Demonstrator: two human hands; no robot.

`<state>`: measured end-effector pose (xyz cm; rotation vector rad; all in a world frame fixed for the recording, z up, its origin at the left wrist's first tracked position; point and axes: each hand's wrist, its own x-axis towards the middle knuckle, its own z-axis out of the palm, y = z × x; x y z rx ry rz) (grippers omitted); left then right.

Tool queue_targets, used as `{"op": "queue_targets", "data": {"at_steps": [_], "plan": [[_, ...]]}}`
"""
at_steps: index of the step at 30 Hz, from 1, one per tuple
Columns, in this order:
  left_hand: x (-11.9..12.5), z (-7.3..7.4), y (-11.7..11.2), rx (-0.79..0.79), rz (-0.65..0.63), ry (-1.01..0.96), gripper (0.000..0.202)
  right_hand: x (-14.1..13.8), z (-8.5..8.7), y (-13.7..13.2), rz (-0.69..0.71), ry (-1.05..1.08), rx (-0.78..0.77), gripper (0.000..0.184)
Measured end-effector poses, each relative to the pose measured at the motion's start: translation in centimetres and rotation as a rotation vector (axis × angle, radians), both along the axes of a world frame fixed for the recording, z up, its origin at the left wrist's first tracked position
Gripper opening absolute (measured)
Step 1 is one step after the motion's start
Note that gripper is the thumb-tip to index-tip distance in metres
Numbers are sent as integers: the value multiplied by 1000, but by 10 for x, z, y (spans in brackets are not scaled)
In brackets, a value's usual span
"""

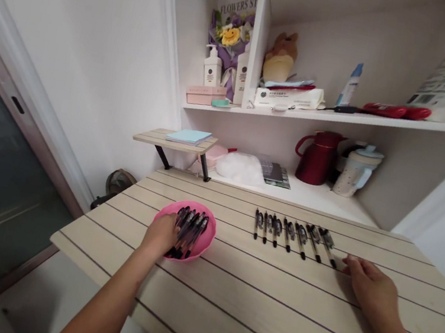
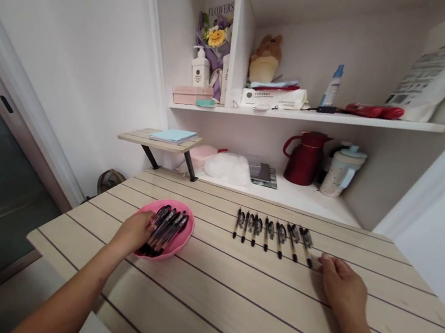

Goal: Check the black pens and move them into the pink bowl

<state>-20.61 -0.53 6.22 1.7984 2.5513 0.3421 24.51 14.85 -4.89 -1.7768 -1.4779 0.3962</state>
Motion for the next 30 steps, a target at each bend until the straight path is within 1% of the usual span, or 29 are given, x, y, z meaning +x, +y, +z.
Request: {"op": "queue_targets", "data": {"at_steps": [2,5,7,8,10,12,15,19,22,24,25,26,28,29,30], "plan": [[2,0,1,-5,14,10,22,-2,1,-1,-2,-24,-4,31],[6,2,4,25,11,23,28,-8,6,-5,-6,-58,0,36],[14,4,6,78,-18,-6,30,-13,11,-8,-5,-101,11,40],[19,5,7,109,-52,-34,30,-16,14,-9,1,-131,13,42],[35,6,10,169,-171,-94,26,-23,19,-11,12,-192,-20,44],[55,6,12,216,-329,-154,24,-29,22,-12,6,-255,-77,45],[88,4,14,223,-527,-259,25,-38,26,-13,-24,-374,-137,42],[128,3,20,139,-693,-371,24,-47,29,-14,-44,-496,-156,32],[156,-1,32,69,-770,-501,21,-49,30,-15,-71,-511,-166,28],[174,-8,44,0,-778,-655,19,-47,31,-14,-92,-484,-160,29],[183,-13,51,-43,-759,-772,19,-46,32,-14,-100,-454,-145,29],[192,-18,58,-88,-720,-920,21,-45,32,-14,-104,-415,-119,29],[210,-29,72,-170,-595,-1244,27,-45,34,-15,-69,-315,-25,29],[218,-34,77,-165,-525,-1363,31,-47,34,-16,-21,-260,37,29],[224,-38,82,-147,-487,-1425,35,-50,35,-19,50,-208,100,28]]}}
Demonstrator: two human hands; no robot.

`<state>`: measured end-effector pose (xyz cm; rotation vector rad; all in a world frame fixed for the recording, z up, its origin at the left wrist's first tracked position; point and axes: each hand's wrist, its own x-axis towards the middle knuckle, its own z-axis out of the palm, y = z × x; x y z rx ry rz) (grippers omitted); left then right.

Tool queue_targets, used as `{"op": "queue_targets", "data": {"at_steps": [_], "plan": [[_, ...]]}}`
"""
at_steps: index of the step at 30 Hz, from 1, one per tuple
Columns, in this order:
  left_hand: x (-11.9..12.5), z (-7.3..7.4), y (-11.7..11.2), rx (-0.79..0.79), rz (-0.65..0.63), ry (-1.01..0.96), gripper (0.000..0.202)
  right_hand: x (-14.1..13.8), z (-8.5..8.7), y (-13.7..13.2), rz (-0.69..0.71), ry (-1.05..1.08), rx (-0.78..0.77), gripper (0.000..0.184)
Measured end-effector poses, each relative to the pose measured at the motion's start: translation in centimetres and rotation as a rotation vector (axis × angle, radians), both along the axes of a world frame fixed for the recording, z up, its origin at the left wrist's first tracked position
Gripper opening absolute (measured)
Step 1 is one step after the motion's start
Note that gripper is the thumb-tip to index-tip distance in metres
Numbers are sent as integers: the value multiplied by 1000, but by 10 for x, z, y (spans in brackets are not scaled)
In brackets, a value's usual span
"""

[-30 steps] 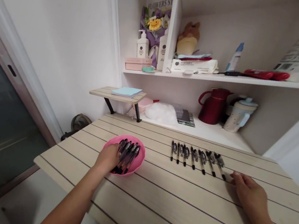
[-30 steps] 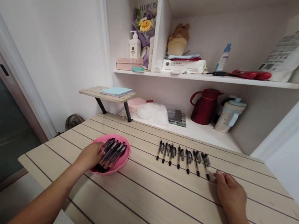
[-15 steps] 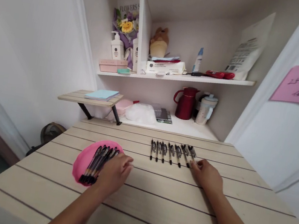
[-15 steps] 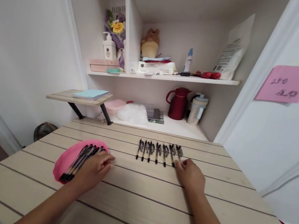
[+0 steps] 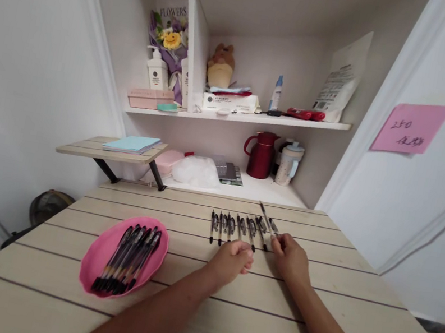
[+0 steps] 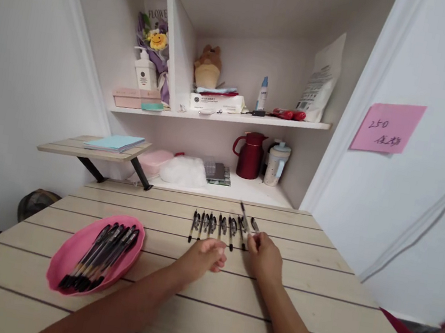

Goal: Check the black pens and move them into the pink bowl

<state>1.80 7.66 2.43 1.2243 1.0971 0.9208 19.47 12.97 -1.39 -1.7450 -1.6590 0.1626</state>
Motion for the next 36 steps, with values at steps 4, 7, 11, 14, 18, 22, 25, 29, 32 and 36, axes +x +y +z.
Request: {"op": "queue_targets", "data": {"at_steps": [4,7,11,14,18,22,25,29,32,36], "plan": [[13,-12,11,21,177,-252,41,-25,4,-18,388,100,84,23],[11,-19,14,16,294,-420,35,-39,9,-29,559,67,27,21],[4,-26,16,-28,349,-438,34,-19,11,-13,457,8,-24,24],[4,-29,16,-46,290,-377,35,16,7,16,-58,-58,-56,26],[7,-31,14,15,205,-274,36,42,0,47,-117,-63,-99,26],[8,-35,15,41,158,-230,36,40,-5,52,-84,0,-100,13],[8,-39,16,77,102,-195,36,38,-5,45,-98,100,-78,10],[7,-42,15,125,23,-63,33,35,3,34,-83,318,-40,10],[5,-40,13,239,-11,62,29,26,12,25,-30,531,-24,24],[4,-40,12,315,-57,150,28,8,27,13,106,829,-23,33]]}}
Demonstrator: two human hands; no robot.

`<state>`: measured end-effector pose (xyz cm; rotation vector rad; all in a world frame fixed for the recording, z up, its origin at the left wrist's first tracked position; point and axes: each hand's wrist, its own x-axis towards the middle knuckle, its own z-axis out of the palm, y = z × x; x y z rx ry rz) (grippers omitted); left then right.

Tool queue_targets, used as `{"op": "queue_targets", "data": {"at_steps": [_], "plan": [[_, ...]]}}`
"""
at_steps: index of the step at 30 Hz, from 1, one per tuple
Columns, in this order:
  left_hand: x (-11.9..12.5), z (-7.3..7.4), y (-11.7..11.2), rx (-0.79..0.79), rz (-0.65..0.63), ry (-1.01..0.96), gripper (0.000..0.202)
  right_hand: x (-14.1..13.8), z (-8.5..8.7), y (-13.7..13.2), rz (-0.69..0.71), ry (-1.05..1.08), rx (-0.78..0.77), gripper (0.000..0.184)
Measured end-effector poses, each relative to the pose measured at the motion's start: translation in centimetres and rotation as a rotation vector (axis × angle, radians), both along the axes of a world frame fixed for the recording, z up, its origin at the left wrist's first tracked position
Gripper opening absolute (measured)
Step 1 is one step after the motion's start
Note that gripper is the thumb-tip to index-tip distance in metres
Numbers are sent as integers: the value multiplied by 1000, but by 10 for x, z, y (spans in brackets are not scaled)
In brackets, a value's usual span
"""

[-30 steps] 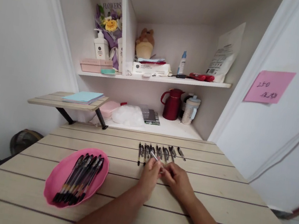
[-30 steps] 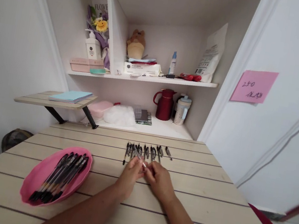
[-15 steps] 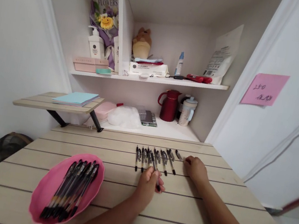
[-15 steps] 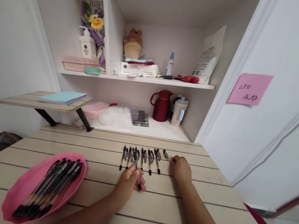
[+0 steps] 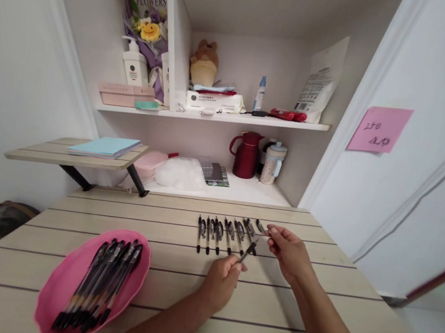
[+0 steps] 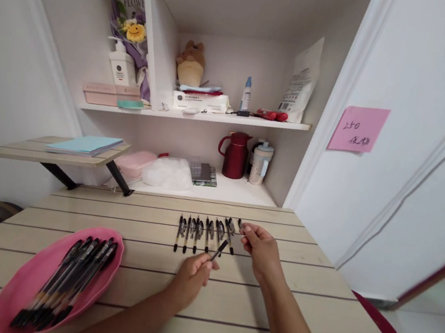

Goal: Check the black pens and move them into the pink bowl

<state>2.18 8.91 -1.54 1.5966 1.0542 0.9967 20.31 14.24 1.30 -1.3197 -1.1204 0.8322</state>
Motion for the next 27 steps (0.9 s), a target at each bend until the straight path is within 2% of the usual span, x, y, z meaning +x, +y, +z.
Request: {"op": "queue_targets", "data": {"at_steps": [3,5,9,16,27], "plan": [[0,-2,1,-11,-13,12,30,-8,11,-9,134,327,2,34],[0,-3,1,-20,-17,10,30,-11,17,-14,174,412,3,33],[-1,-4,2,-22,-8,-10,32,-11,22,-19,184,357,32,32],[1,0,1,-30,-8,-23,30,-14,19,-20,225,271,27,33],[0,-4,3,-28,-7,-29,29,-17,24,-24,246,220,10,31]]}}
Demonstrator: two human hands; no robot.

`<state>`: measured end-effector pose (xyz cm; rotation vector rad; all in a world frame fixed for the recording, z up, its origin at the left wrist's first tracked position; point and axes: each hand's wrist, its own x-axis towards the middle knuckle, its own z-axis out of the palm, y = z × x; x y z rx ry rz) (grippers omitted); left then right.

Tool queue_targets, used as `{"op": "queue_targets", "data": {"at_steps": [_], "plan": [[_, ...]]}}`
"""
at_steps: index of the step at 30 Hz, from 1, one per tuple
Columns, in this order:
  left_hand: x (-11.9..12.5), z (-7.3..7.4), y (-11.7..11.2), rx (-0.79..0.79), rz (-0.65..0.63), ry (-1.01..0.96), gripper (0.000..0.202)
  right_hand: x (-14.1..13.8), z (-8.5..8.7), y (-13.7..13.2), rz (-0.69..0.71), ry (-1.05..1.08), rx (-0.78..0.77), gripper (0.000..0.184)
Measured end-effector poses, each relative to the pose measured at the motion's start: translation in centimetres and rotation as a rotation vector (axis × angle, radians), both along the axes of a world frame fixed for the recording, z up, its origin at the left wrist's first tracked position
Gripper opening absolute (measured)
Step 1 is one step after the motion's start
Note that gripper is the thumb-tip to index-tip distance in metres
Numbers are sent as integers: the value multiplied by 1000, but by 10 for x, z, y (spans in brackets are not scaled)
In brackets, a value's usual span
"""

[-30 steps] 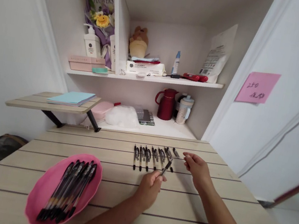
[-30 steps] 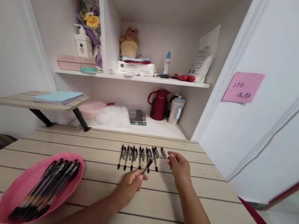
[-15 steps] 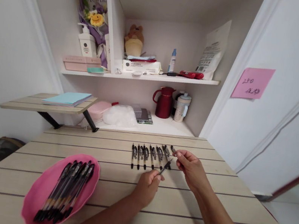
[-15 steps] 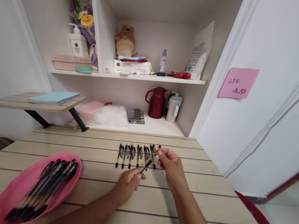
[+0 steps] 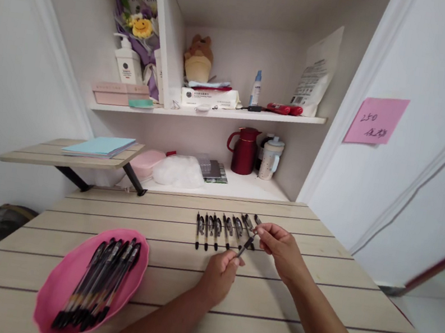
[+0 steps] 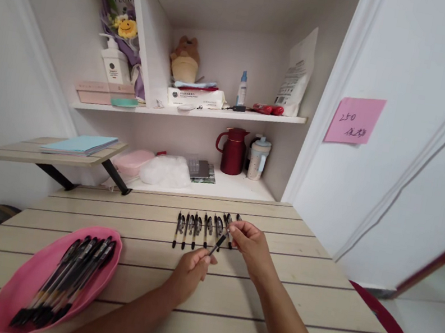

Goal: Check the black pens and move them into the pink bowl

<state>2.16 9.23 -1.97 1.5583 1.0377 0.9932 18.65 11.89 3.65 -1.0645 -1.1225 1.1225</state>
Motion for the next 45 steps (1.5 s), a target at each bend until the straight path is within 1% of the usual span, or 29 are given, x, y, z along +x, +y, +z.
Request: {"op": "queue_targets", "data": {"at_steps": [11,17,25,30,33,36,38,40,43,45], "plan": [[0,3,-3,8,20,-5,29,-4,0,-1,24,-84,-25,34],[-1,0,-1,37,27,-11,29,-8,-4,0,-35,-41,-1,33],[-1,3,-2,30,43,-12,29,-14,-9,1,-80,-76,1,35],[-1,4,-2,58,38,6,28,-15,-12,1,-107,-88,-17,35],[-1,3,-2,50,29,-6,29,-12,-8,-1,-29,-49,-23,34],[-2,2,-1,53,16,-18,29,-8,-5,-2,48,35,-38,38],[-2,0,0,59,9,-11,29,-7,-6,-1,64,53,-41,39],[-2,0,0,59,7,-1,29,-7,-8,0,74,46,-32,36],[-2,-1,0,58,1,8,30,-9,-11,1,55,39,-27,29],[-2,0,0,62,-8,15,30,-10,-10,0,44,21,-39,28]]}}
